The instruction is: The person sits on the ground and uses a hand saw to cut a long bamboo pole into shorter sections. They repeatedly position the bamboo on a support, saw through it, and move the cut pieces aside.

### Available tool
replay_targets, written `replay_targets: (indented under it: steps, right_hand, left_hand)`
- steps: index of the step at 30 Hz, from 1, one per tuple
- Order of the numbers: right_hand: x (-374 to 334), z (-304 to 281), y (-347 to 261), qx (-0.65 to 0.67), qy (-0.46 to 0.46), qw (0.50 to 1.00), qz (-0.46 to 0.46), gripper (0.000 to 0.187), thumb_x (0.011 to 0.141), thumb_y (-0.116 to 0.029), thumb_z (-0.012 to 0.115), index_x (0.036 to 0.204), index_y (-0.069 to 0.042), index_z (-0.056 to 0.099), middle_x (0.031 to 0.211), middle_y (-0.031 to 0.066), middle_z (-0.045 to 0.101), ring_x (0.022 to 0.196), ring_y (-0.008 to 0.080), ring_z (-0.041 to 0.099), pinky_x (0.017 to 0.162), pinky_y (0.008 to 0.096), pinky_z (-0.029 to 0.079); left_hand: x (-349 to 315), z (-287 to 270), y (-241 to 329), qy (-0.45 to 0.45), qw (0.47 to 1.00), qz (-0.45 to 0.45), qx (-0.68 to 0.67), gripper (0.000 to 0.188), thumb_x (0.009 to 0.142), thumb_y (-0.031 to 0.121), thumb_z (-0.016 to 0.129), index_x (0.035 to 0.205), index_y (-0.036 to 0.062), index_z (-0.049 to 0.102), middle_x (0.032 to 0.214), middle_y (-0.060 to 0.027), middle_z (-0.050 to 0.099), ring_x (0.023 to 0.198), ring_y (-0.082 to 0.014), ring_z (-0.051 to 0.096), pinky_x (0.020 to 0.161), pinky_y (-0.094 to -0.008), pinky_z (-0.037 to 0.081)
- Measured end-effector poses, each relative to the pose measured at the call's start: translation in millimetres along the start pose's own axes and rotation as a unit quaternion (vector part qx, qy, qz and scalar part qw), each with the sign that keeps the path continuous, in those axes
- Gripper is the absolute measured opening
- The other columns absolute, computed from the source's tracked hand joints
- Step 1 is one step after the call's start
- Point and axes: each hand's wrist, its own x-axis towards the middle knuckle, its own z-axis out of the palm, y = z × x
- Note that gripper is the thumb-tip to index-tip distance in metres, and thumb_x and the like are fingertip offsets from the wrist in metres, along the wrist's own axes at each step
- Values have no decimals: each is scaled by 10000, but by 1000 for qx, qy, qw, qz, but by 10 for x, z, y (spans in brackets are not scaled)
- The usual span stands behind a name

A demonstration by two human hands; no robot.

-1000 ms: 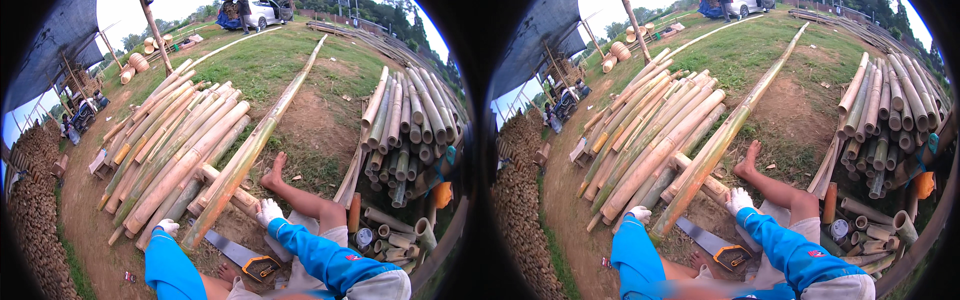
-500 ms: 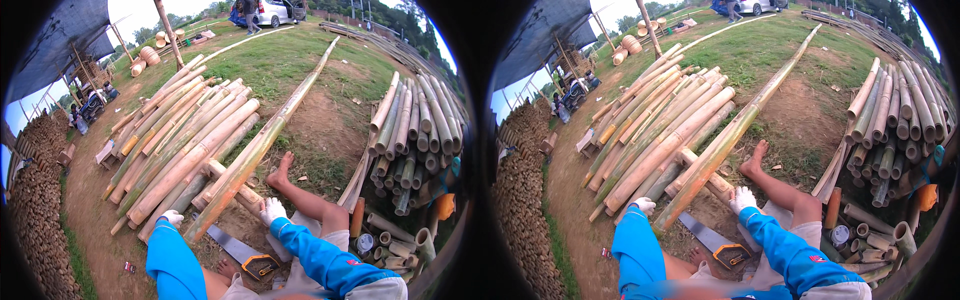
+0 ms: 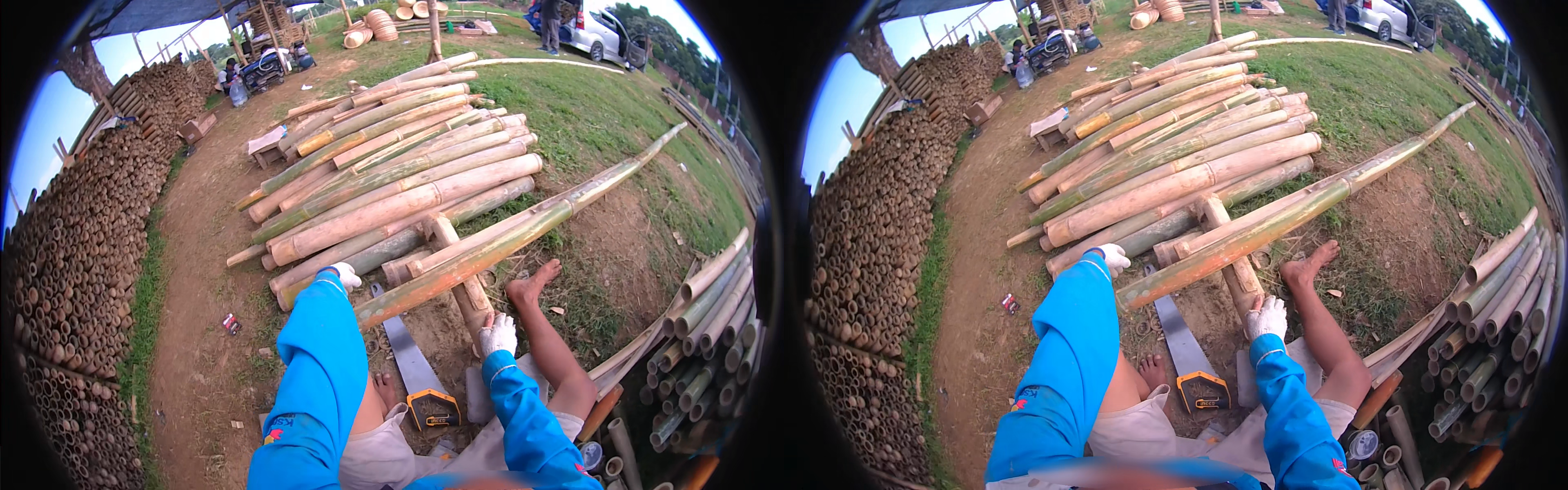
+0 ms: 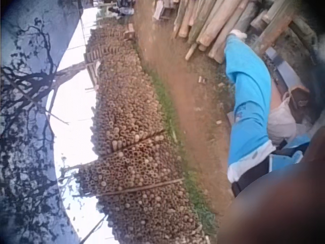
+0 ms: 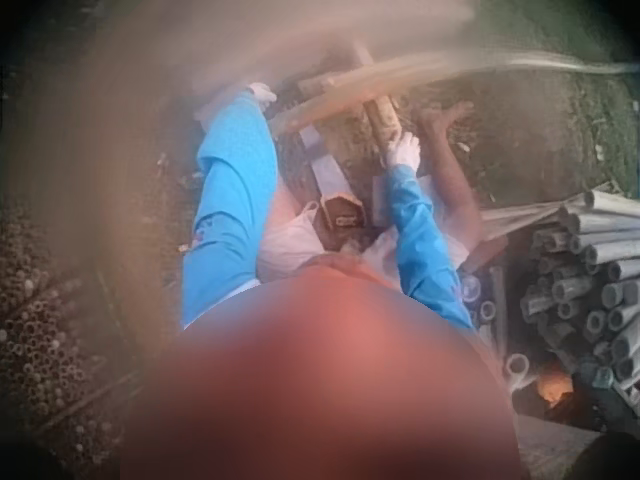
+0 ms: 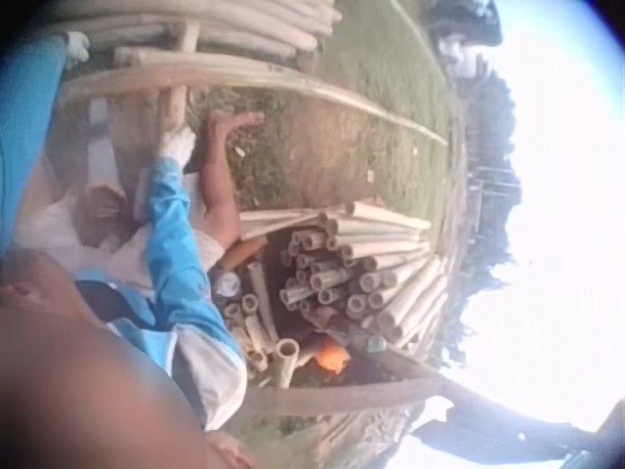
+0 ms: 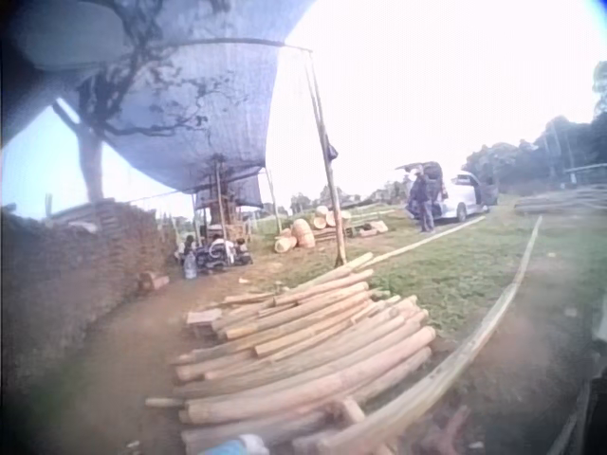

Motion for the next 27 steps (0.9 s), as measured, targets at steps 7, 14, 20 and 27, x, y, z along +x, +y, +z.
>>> replay_targets:
  steps: [7,14,20,27]
  right_hand:
    - [41,108,69,-11,29,999,-17,472,1129,-421,468,1246,-13,674,1217,267,652,1139,473,653,969,564,550]
    - [5,22,8,-5,-5,1000,11,515,1136,-440,429,1266,-8,678,1275,274,654,1181,472,652,997,557,549]
    - [-6,-26,-10,8,3,1000,18,496,1117,-439,478,1269,-11,677,1261,279,669,1157,482,662,992,583,553]
    - [-13,40,28,-1,14,1000,3,468,1123,-405,492,1350,-41,679,1260,263,662,1163,470,651,1001,567,552]
  left_hand:
    - [75,-17,-19,-1,999,12,33,574,971,329,769,1435,25,622,1306,-214,753,1132,-365,751,914,-537,607]
    - [42,-30,24,-18,999,6,27,726,977,308,760,1573,-5,488,1303,-205,750,1111,-353,761,899,-519,627]
    - [-115,-28,92,-3,999,-19,-32,830,1011,292,749,1671,-8,344,1361,-238,729,1166,-369,756,986,-520,595]
    - [-161,-31,111,-6,999,-33,-38,829,1021,285,737,1680,-4,325,1409,-241,701,1174,-388,750,982,-544,594]
